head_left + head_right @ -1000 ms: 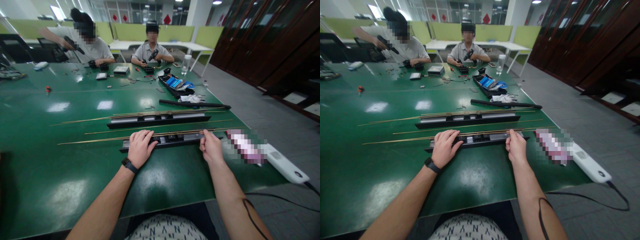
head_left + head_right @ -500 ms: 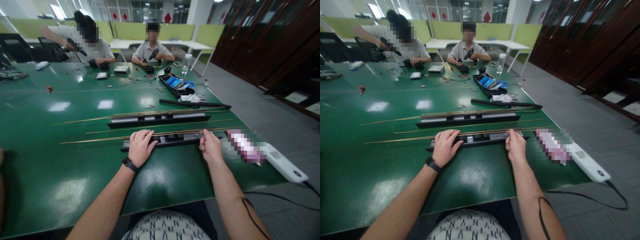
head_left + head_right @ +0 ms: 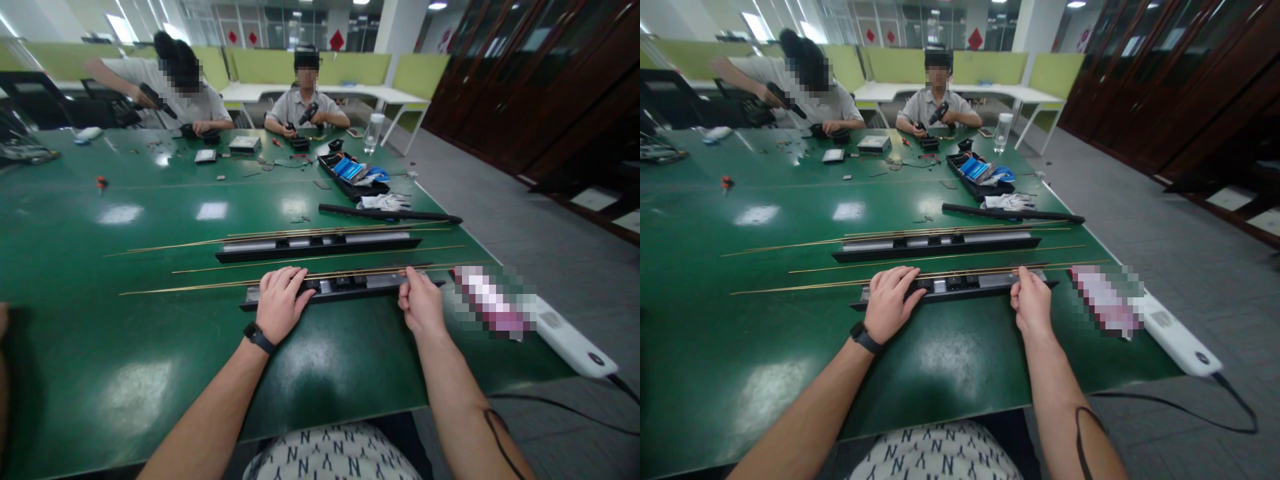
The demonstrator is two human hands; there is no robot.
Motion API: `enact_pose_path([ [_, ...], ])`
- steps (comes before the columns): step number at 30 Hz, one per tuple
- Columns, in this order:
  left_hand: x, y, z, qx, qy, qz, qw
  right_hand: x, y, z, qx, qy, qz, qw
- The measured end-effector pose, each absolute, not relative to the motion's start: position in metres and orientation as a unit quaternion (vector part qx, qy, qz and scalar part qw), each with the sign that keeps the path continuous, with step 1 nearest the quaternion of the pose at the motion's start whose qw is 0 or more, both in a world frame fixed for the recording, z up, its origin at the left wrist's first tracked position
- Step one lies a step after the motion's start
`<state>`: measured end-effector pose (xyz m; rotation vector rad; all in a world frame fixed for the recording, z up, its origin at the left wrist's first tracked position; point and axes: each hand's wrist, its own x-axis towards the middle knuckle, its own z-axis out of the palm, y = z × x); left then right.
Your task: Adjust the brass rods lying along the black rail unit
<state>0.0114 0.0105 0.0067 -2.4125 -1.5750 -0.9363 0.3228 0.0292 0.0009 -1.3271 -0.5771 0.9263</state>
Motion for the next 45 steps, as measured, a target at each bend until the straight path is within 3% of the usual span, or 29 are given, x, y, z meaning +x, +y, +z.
enact_pose_path([
  [45, 0.0103, 0.0125, 0.0043, -0.794, -0.518, -0.311, 0.067, 0.3217, 0.0312, 0.0056, -0.583, -0.26, 0.406, 0.654],
])
